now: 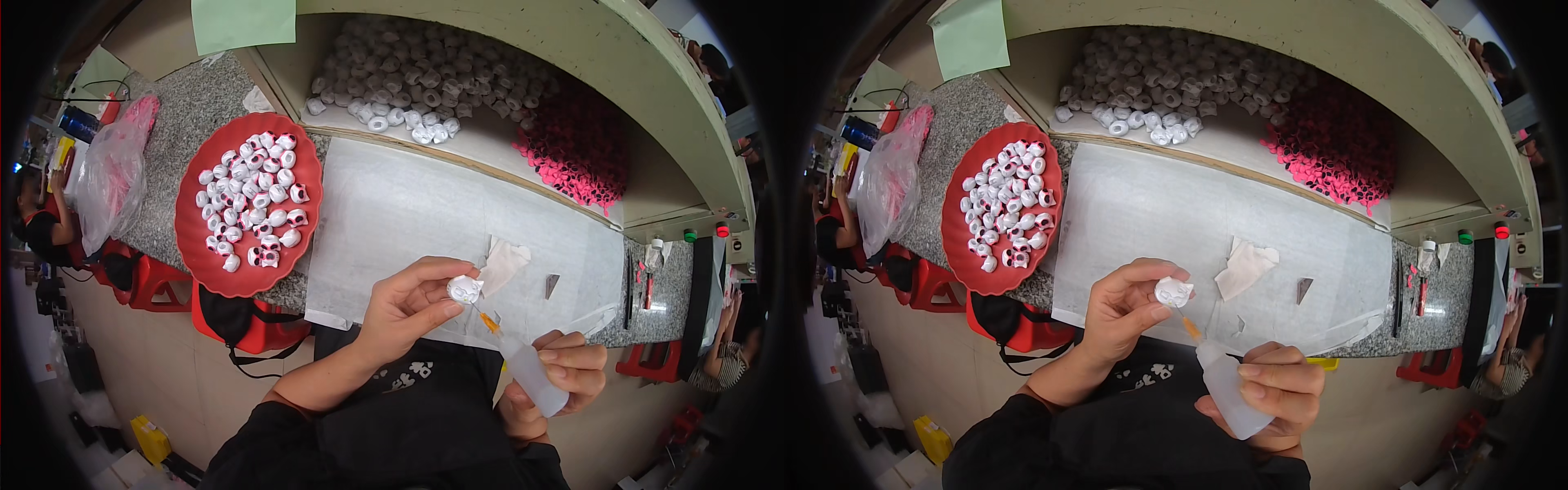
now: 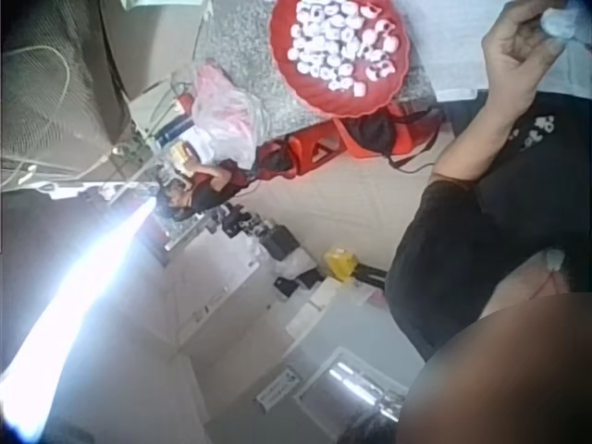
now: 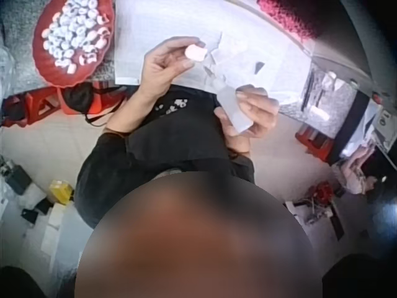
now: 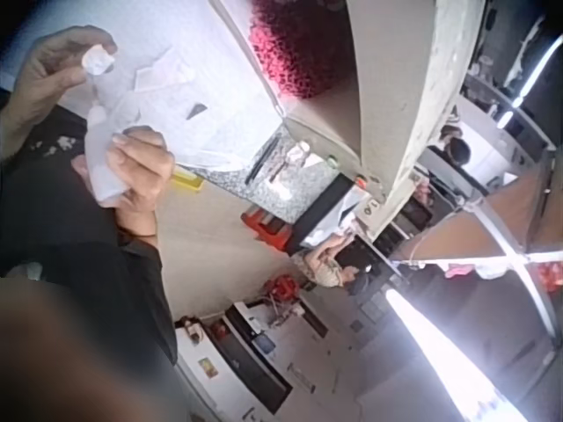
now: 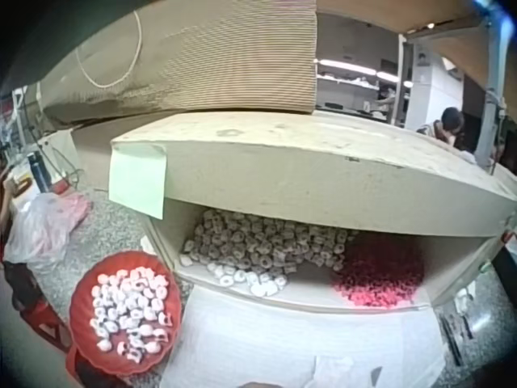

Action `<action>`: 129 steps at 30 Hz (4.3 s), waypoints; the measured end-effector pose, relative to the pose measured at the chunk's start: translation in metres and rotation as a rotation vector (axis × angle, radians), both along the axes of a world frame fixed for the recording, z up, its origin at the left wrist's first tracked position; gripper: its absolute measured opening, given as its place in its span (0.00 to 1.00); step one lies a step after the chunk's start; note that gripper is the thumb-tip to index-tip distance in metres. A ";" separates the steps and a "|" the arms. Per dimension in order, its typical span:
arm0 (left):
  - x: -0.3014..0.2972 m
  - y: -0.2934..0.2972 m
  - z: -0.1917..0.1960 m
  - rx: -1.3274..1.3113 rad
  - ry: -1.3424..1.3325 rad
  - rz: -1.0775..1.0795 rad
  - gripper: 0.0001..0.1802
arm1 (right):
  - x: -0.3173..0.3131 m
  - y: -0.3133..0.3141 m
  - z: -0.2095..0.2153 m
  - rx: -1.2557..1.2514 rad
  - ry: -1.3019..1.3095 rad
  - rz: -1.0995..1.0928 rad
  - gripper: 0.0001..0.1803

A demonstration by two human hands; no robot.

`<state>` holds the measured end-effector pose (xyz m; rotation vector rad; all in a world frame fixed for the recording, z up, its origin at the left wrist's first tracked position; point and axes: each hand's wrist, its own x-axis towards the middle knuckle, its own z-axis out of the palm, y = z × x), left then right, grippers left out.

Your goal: Applying adhesive or slip to small ceramic components for assembly on a workbench.

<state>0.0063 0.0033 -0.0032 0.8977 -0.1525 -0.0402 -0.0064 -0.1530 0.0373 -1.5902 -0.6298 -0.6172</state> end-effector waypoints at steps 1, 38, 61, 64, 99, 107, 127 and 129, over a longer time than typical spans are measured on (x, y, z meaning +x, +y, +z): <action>0.000 0.000 0.000 0.013 -0.021 0.013 0.19 | 0.000 0.000 0.000 0.000 0.000 0.001 0.23; 0.010 0.037 0.000 0.140 0.010 0.341 0.22 | 0.201 -0.024 -0.064 -0.863 0.187 -0.394 0.11; 0.013 0.022 -0.004 0.094 0.025 0.264 0.22 | 0.142 -0.024 -0.051 -0.610 0.063 -0.180 0.08; 0.009 0.017 -0.004 0.177 -0.011 0.264 0.21 | 0.089 -0.006 -0.017 -0.108 0.587 0.055 0.05; 0.001 0.010 0.006 0.267 -0.178 0.119 0.12 | 0.033 0.027 -0.014 0.368 0.852 0.339 0.14; 0.000 0.010 0.004 0.218 -0.164 0.081 0.14 | 0.031 0.024 -0.023 0.238 0.758 0.361 0.19; -0.004 0.009 0.004 0.284 -0.093 0.048 0.11 | 0.028 0.017 -0.026 0.221 0.758 0.399 0.13; -0.001 0.011 0.002 0.291 -0.113 -0.009 0.13 | 0.027 0.018 -0.024 0.257 0.795 0.378 0.14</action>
